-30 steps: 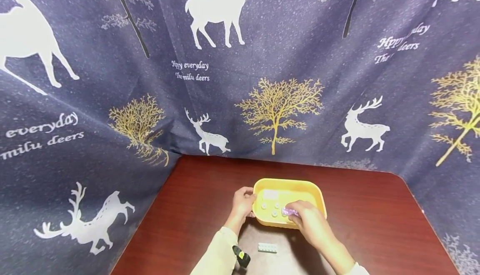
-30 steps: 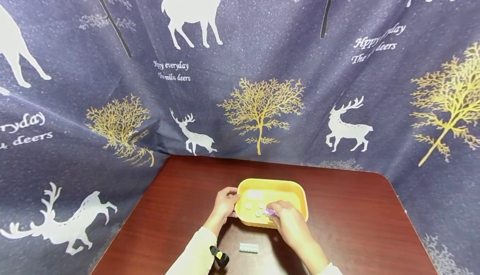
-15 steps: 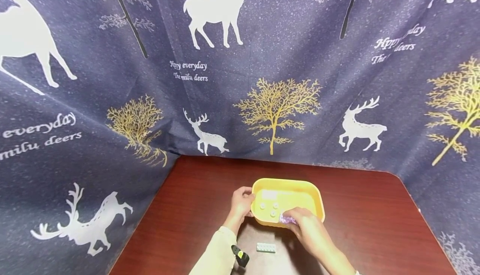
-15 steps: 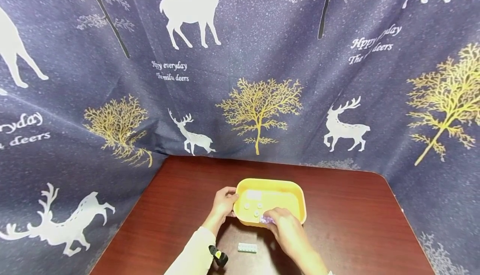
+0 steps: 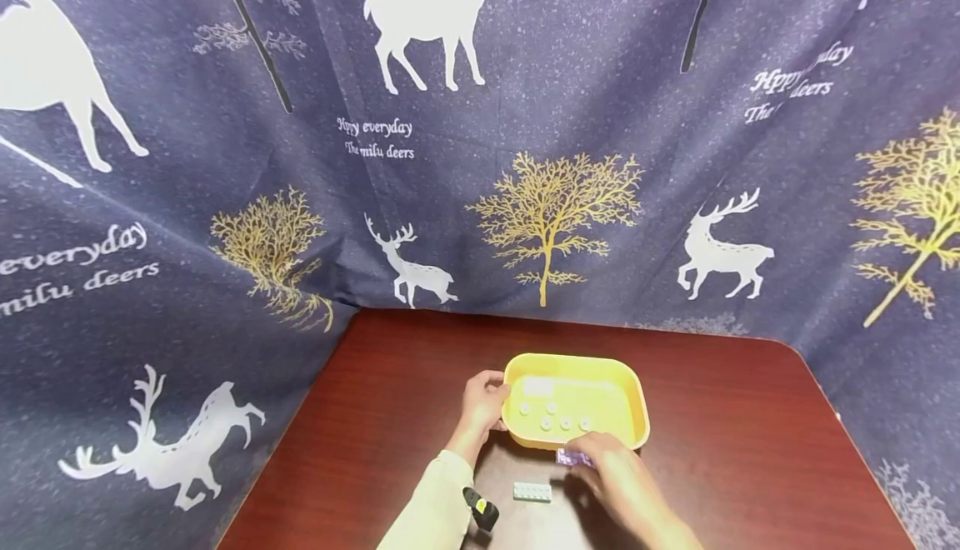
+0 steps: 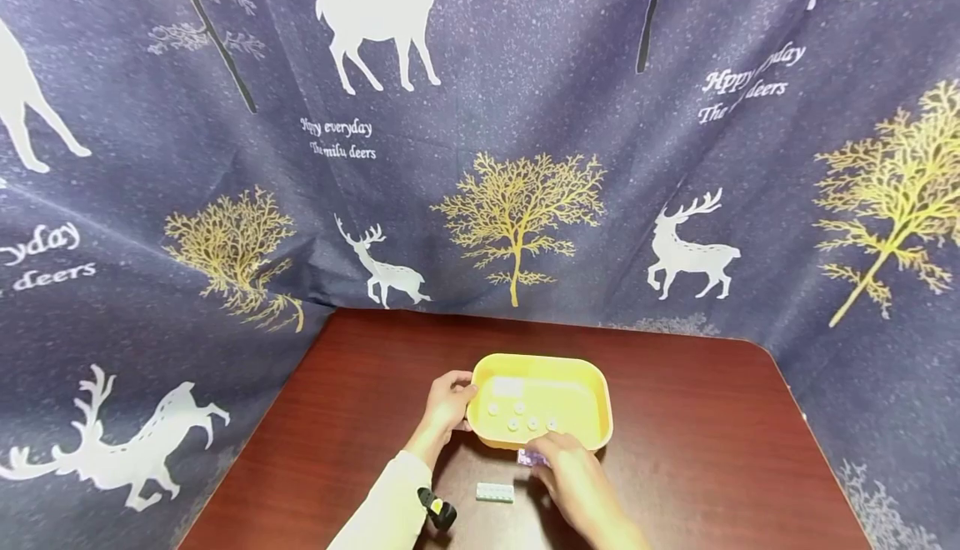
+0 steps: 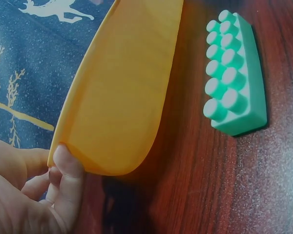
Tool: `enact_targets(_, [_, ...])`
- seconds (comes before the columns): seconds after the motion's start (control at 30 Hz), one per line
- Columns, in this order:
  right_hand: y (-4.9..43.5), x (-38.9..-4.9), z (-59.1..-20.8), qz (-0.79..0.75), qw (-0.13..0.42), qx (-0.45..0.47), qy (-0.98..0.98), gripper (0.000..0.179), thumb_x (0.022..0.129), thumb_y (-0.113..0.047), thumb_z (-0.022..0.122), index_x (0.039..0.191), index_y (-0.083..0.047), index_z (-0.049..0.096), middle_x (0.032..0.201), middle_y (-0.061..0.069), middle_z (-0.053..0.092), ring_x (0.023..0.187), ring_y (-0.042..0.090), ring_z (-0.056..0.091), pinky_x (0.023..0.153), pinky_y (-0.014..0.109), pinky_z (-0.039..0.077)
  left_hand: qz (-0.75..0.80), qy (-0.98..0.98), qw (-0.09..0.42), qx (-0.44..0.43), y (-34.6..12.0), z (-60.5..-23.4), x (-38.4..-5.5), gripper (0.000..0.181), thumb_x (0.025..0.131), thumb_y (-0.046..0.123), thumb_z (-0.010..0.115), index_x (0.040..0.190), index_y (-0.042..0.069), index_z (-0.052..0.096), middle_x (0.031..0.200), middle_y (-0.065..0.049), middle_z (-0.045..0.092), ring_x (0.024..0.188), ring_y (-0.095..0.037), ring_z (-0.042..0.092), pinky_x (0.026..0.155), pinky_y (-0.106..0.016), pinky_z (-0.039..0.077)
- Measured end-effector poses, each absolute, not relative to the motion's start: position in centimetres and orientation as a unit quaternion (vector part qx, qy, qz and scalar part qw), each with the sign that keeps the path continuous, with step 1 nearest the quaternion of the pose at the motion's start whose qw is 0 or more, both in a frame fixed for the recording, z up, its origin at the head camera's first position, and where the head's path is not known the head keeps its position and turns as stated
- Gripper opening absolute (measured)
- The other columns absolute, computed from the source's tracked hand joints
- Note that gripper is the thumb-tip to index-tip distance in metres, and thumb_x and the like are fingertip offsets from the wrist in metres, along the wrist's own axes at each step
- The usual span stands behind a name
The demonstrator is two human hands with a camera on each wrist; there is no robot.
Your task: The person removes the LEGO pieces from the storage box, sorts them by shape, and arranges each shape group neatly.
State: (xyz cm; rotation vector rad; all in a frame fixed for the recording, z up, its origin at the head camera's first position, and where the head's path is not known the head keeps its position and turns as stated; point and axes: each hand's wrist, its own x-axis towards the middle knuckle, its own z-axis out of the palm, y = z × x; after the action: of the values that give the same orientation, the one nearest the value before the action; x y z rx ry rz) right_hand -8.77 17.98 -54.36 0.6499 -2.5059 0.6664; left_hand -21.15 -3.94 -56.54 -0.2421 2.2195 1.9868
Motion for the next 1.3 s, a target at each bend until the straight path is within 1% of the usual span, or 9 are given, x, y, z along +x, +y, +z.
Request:
enact_targets(0.17, [18.3, -8.3, -55.3, 0.253, 0.218, 0.240, -0.912, 0.028, 0.076, -0.008, 0.087, 0.094, -0.025, 0.073, 0.091, -0.018, 0.070, 0.084, 0.003, 0.064, 0.076, 0.029, 0.061, 0.664, 0.739, 0.078, -0.080, -3.9, -56.5, -21.2, 0.029, 0.097, 0.005, 0.064, 0.126, -0.001, 0.065, 0.093, -0.023, 0.064, 0.058, -0.024, 0.064, 0.035, -0.024, 0.051])
enact_targets(0.27, [18.5, -8.1, -56.0, 0.262, 0.201, 0.242, -0.912, 0.028, 0.076, -0.007, 0.086, 0.094, -0.023, 0.071, 0.090, -0.018, 0.068, 0.084, 0.002, 0.063, 0.075, 0.029, 0.060, 0.667, 0.737, 0.078, -0.079, -3.9, -56.5, -21.2, 0.031, 0.096, 0.006, 0.065, 0.126, -0.001, 0.064, 0.093, -0.022, 0.063, 0.058, -0.024, 0.064, 0.035, -0.024, 0.051])
enact_targets(0.47, [18.7, -7.5, -57.1, 0.268, 0.165, 0.245, -0.917, 0.032, 0.072, -0.005, 0.087, 0.094, -0.021, 0.068, 0.091, -0.015, 0.067, 0.085, 0.005, 0.064, 0.075, 0.032, 0.060, 0.669, 0.735, 0.079, -0.080, -3.9, -56.5, -21.0, 0.031, 0.096, 0.005, 0.064, 0.127, -0.003, 0.064, 0.096, -0.024, 0.063, 0.057, -0.024, 0.063, 0.035, -0.022, 0.050])
enact_targets(0.57, [18.7, -7.3, -57.4, 0.262, 0.150, 0.241, -0.922, 0.033, 0.071, -0.006, 0.087, 0.093, -0.021, 0.068, 0.090, -0.015, 0.065, 0.084, 0.004, 0.062, 0.074, 0.031, 0.059, 0.670, 0.734, 0.078, -0.078, -4.0, -56.5, -21.0, 0.031, 0.096, 0.004, 0.064, 0.126, -0.003, 0.064, 0.094, -0.023, 0.062, 0.056, -0.022, 0.062, 0.035, -0.022, 0.050])
enact_targets(0.73, [18.7, -7.3, -57.7, 0.253, 0.109, 0.228, -0.934, 0.031, 0.073, -0.009, 0.087, 0.092, -0.024, 0.067, 0.089, -0.017, 0.059, 0.083, 0.001, 0.059, 0.072, 0.029, 0.058, 0.676, 0.728, 0.082, -0.080, -4.0, -56.5, -21.2, 0.031, 0.096, 0.003, 0.064, 0.126, -0.001, 0.064, 0.090, -0.016, 0.061, 0.056, -0.020, 0.061, 0.035, -0.022, 0.050])
enact_targets(0.87, [18.8, -7.3, -57.9, 0.250, 0.080, 0.220, -0.940, 0.029, 0.074, -0.011, 0.086, 0.091, -0.024, 0.067, 0.087, -0.018, 0.058, 0.082, 0.000, 0.058, 0.071, 0.029, 0.058, 0.677, 0.727, 0.083, -0.082, -4.1, -56.5, -21.3, 0.030, 0.096, 0.004, 0.065, 0.126, -0.001, 0.064, 0.092, -0.019, 0.062, 0.056, -0.021, 0.061, 0.036, -0.023, 0.051])
enact_targets(0.97, [19.0, -7.3, -58.1, 0.248, 0.074, 0.221, -0.940, 0.028, 0.074, -0.011, 0.086, 0.090, -0.024, 0.067, 0.086, -0.017, 0.058, 0.081, 0.000, 0.058, 0.068, 0.028, 0.057, 0.677, 0.726, 0.084, -0.082, -4.1, -56.5, -21.4, 0.030, 0.097, 0.005, 0.065, 0.126, -0.001, 0.064, 0.095, -0.022, 0.063, 0.055, -0.020, 0.062, 0.036, -0.023, 0.051])
enact_targets(1.1, [19.1, -7.3, -58.3, 0.246, 0.070, 0.221, -0.941, 0.028, 0.074, -0.011, 0.087, 0.089, -0.024, 0.068, 0.086, -0.018, 0.058, 0.079, -0.001, 0.056, 0.065, 0.027, 0.055, 0.680, 0.723, 0.089, -0.083, -4.1, -56.6, -21.5, 0.031, 0.097, 0.005, 0.065, 0.127, 0.000, 0.064, 0.094, -0.021, 0.062, 0.055, -0.019, 0.061, 0.036, -0.023, 0.051])
enact_targets(1.3, [19.1, -7.2, -58.2, 0.241, 0.039, 0.212, -0.946, 0.025, 0.077, -0.013, 0.085, 0.091, -0.026, 0.068, 0.087, -0.018, 0.057, 0.081, -0.001, 0.055, 0.066, 0.027, 0.055, 0.683, 0.719, 0.095, -0.083, -4.1, -56.9, -21.5, 0.032, 0.097, 0.005, 0.064, 0.129, 0.000, 0.063, 0.094, -0.020, 0.062, 0.057, -0.021, 0.062, 0.037, -0.023, 0.052])
